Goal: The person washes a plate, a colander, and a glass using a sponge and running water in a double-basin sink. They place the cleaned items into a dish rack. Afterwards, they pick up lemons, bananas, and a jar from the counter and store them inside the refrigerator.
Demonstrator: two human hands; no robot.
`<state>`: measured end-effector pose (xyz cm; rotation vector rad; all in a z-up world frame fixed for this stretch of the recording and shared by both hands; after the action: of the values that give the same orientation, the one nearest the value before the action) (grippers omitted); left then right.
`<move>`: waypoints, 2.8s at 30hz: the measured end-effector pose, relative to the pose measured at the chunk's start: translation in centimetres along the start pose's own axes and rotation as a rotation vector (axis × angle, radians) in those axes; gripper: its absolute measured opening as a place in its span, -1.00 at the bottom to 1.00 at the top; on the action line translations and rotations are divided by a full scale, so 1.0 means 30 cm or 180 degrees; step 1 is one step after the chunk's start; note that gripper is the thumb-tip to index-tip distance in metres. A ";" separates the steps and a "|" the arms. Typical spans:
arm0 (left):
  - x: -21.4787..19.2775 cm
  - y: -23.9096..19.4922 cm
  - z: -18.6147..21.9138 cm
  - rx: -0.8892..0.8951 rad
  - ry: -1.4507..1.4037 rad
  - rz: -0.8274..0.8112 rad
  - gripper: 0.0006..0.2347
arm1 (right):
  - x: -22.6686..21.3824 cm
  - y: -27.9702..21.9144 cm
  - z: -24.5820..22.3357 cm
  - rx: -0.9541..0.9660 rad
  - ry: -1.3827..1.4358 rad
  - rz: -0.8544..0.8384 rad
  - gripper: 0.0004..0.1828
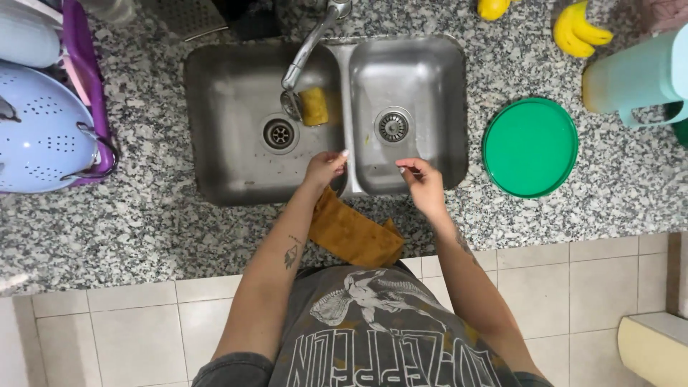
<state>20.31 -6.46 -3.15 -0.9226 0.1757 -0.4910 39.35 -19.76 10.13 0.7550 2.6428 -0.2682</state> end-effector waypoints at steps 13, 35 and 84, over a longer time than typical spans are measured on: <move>0.028 0.010 -0.026 0.0337 -0.0375 0.0038 -0.80 | 0.439 0.058 0.400 0.2129 0.2089 -0.0118 -0.60; 0.402 0.181 0.222 0.3404 0.4302 0.0956 -0.88 | -0.088 -0.103 0.363 0.1792 0.3326 0.1215 -0.74; -0.134 -0.592 -0.075 0.3612 0.3968 -0.1326 -0.76 | 0.090 -0.276 0.247 0.2237 0.3121 0.1040 -0.74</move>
<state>10.14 -15.08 9.43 0.5795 0.7373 -1.3251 35.00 -27.52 2.94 1.9277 3.2025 -0.9668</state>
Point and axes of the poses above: each hand's wrist, its own y-axis towards the middle knuckle, its own x-axis out of the palm, z = x × y, the point moved 9 cm from there along y, towards the middle knuckle, and after that the axes turned 10 degrees about -x, right-handed, at the moved point
